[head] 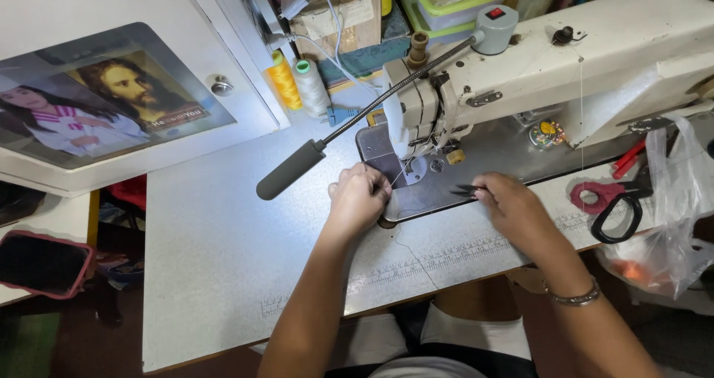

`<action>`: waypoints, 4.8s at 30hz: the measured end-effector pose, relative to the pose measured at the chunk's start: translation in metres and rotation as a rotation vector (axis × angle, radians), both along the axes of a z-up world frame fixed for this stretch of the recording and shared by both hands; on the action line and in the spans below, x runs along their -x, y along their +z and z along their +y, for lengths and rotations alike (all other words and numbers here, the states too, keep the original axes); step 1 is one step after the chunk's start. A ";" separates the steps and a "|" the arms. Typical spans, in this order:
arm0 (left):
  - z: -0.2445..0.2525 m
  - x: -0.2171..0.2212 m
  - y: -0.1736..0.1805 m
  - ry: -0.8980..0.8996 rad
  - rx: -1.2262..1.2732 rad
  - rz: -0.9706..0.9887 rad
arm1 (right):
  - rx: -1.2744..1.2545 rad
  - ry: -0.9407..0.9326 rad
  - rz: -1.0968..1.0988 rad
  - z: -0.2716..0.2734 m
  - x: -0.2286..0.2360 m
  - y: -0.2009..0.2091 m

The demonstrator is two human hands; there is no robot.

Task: Threading an industrial sewing machine and preparing the bobbin for operation.

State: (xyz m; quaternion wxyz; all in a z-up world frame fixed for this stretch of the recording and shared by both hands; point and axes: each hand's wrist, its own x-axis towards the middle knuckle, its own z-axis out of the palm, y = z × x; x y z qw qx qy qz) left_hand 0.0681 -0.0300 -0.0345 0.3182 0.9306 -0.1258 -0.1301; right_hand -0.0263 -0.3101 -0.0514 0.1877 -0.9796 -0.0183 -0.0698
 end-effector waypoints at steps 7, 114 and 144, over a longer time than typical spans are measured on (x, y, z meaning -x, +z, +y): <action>0.006 0.004 0.010 -0.066 0.023 0.061 | -0.214 0.071 0.293 0.069 -0.022 0.038; 0.087 0.035 -0.021 -0.274 -0.158 -0.213 | 0.250 0.359 0.008 0.165 -0.041 -0.025; 0.121 0.028 0.003 -0.057 0.304 -0.253 | 0.186 0.313 0.164 0.038 0.067 -0.014</action>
